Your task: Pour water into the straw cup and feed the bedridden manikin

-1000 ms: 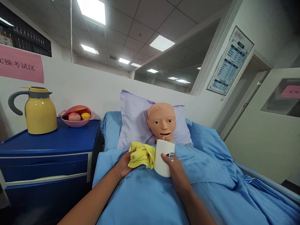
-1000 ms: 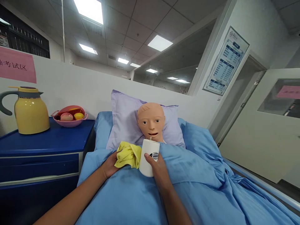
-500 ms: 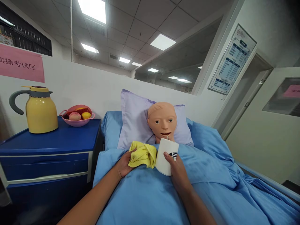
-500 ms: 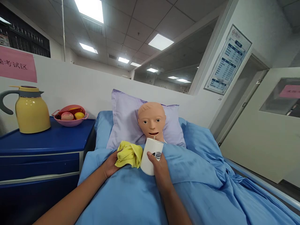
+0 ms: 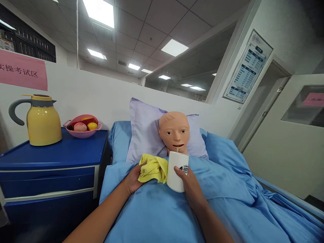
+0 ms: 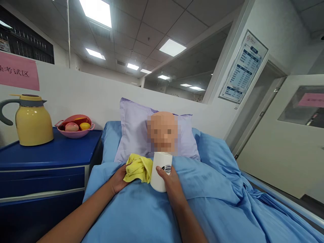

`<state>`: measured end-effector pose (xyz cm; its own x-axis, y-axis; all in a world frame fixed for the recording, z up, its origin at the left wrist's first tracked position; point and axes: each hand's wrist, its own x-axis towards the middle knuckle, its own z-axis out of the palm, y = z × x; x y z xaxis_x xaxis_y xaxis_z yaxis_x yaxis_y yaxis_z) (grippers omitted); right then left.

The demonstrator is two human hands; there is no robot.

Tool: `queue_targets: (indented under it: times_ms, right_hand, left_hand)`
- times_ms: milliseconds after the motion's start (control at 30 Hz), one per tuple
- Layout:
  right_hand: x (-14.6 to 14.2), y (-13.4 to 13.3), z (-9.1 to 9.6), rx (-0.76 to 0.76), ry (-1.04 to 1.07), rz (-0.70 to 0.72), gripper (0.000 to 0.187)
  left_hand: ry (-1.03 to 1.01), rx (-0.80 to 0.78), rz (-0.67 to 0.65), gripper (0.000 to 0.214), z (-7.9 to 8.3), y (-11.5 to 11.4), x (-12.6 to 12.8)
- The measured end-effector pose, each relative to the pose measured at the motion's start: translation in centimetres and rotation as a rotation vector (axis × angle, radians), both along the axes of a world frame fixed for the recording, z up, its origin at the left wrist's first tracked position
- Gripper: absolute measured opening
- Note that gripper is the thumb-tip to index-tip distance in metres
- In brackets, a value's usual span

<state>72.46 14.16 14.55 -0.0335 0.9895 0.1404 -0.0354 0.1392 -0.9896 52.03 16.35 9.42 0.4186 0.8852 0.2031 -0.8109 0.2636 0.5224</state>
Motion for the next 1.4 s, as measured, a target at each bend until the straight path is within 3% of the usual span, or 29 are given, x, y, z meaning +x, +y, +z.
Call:
queue_targets:
  times_ms: [300,667,967,1400]
  right_hand:
    - [-0.31,-0.55,0.83,-0.008,-0.043,-0.003,0.057]
    - [-0.26,-0.39,0.45,0.006,-0.032,0.041,0.053]
    - [-0.39,-0.37,0.66,-0.02,0.016,-0.036,0.057]
    - [-0.34,-0.12,0.33,0.0,0.027,-0.032,0.053]
  left_hand:
    - [-0.012,0.026,-0.027,0.034,-0.43,0.3,-0.03]
    - [-0.023,0.054,-0.067,0.038,-0.55,0.41,0.1]
    - [-0.02,0.011,-0.025,0.039,-0.93,0.65,-0.01]
    - [0.022,0.007,0.007,0.035,-0.84,0.55,-0.02]
